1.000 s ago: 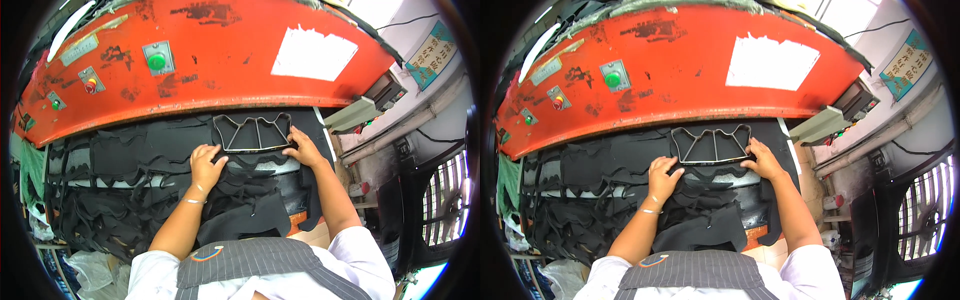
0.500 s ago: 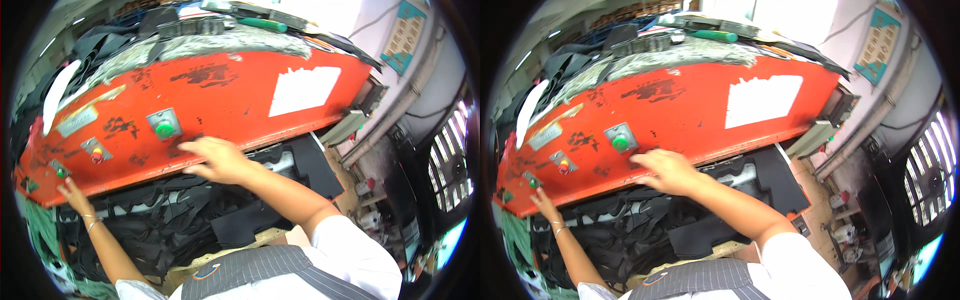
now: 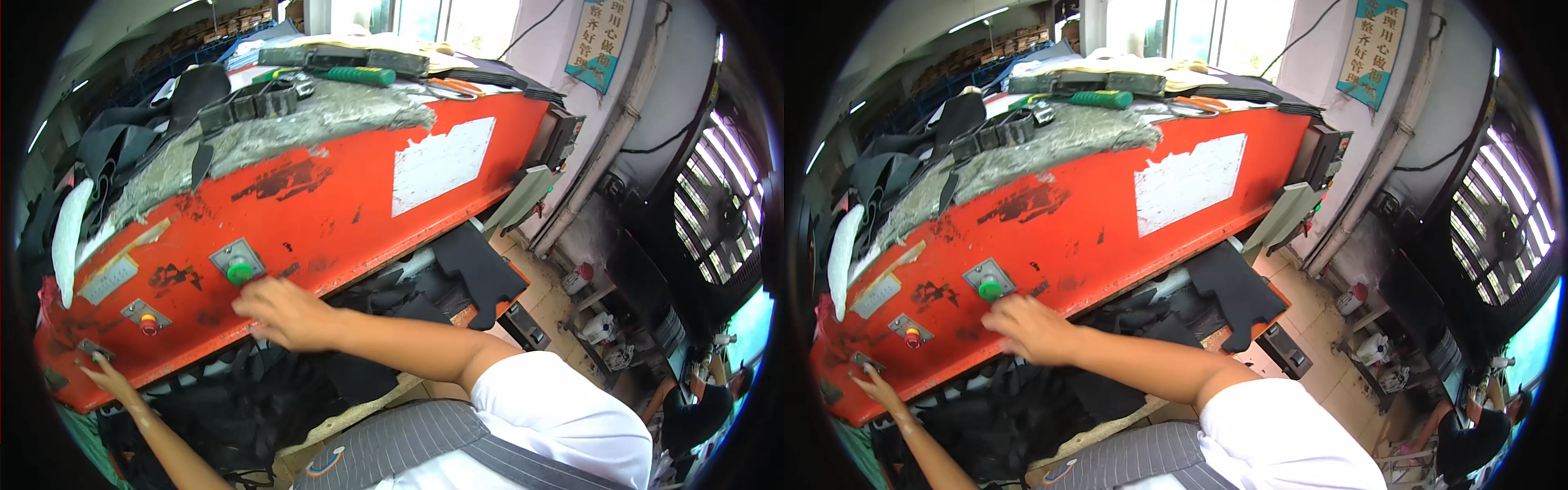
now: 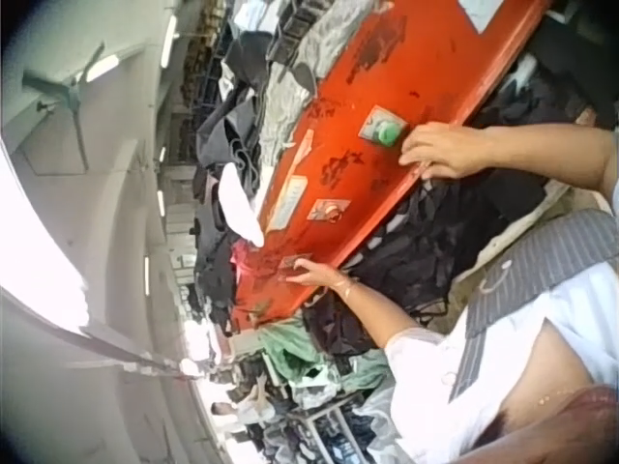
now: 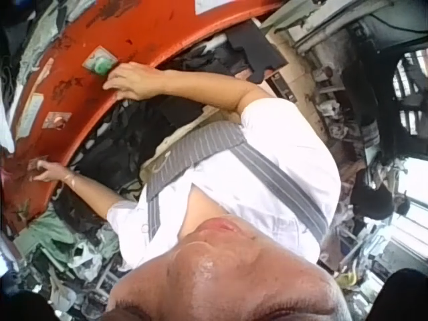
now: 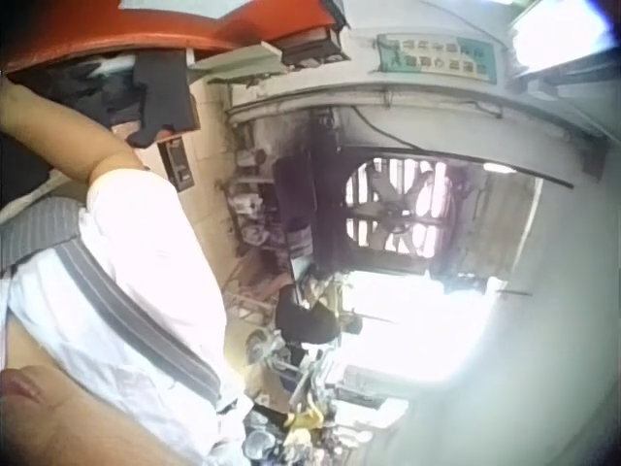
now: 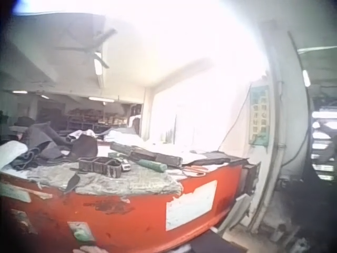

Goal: Cutting out shoe components from black material using a die-cutting machine and trimming them with scissors.

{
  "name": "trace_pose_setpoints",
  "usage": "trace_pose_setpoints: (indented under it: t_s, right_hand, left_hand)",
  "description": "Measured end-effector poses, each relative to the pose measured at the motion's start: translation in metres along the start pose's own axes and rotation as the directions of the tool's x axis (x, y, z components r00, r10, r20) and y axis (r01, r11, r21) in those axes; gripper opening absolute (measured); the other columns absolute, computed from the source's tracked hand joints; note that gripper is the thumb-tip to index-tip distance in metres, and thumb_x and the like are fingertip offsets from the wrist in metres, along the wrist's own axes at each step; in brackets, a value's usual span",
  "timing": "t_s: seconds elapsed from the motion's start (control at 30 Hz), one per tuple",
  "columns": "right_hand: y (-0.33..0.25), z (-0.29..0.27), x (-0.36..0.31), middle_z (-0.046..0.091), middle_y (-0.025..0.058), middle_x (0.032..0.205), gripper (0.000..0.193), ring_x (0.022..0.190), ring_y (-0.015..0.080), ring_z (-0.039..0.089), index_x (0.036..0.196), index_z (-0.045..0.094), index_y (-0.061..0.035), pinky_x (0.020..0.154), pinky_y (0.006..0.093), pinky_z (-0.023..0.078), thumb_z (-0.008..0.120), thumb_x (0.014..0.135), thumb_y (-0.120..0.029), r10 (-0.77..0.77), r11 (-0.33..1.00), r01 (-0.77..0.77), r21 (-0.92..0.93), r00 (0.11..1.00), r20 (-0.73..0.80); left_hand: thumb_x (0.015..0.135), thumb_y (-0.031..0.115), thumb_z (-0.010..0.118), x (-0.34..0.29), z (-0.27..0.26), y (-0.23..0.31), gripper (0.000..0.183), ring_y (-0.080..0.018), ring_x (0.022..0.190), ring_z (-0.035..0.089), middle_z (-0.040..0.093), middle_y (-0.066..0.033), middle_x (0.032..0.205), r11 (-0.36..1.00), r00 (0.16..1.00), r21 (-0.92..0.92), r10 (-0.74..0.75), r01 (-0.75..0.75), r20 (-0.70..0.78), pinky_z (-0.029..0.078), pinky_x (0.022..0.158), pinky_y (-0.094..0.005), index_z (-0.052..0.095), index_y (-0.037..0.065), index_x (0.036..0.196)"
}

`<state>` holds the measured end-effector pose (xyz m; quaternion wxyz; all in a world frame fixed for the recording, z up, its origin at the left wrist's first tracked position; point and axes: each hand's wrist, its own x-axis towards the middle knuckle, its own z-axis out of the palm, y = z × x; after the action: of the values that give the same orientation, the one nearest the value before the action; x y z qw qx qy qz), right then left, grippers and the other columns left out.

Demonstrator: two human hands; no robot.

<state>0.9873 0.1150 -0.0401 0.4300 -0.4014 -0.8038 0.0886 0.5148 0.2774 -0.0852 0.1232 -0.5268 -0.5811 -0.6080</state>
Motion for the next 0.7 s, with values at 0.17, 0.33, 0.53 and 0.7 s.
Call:
trace_pose_setpoints:
  t_s: [0.17,0.33,0.53,0.7]
  right_hand:
    - [-0.01,-0.036,-0.131,0.053,0.0132,0.1,0.041,0.097,0.0318,0.054,0.116,0.052,-0.0064,0.08,0.0415,0.044,0.066,0.083,-0.027,0.161,0.983,-0.185,0.017,0.893,0.421]
    - [-0.051,-0.075,-0.18,0.056,0.0128,0.097,0.049,0.098,0.0303,0.056,0.102,0.055,-0.0041,0.079,0.041,0.045,0.072,0.076,-0.042,0.567,0.82,-0.419,-0.391,0.5,0.655]
    - [-0.041,-0.047,-0.234,0.057,0.0061,0.092,0.045,0.094,0.0234,0.055,0.091,0.061,-0.0096,0.078,0.0337,0.045,0.081,0.053,-0.025,0.469,0.823,-0.24,-0.514,0.798,0.378]
    - [-0.046,-0.047,-0.247,0.058,0.0052,0.087,0.019,0.088,0.021,0.057,0.083,0.064,-0.0102,0.076,0.0331,0.041,0.068,0.065,-0.014,0.457,0.805,-0.246,-0.54,0.838,0.299]
  left_hand:
    - [0.094,0.01,0.055,-0.181,-0.051,0.195,0.017,-0.0266,0.078,0.06,0.064,-0.0162,0.087,0.982,0.737,-0.172,0.055,0.083,0.673,0.048,0.075,-0.0366,0.064,-0.004,0.092]
    - [0.077,0.013,0.065,-0.297,-0.095,0.279,0.011,-0.0325,0.071,0.057,0.061,-0.0103,0.077,0.898,0.42,-0.416,0.435,-0.141,0.796,0.047,0.066,-0.0394,0.062,0.003,0.076]
    - [0.069,0.022,0.062,-0.322,-0.077,0.294,0.02,-0.0327,0.078,0.052,0.057,-0.0109,0.071,0.915,0.307,-0.189,0.306,-0.358,0.901,0.039,0.069,-0.045,0.059,0.004,0.06]
    - [0.066,0.02,0.06,-0.335,-0.084,0.303,0.019,-0.0314,0.076,0.053,0.058,-0.0103,0.069,0.933,0.378,-0.135,0.263,-0.333,0.887,0.04,0.067,-0.0444,0.058,0.003,0.057]
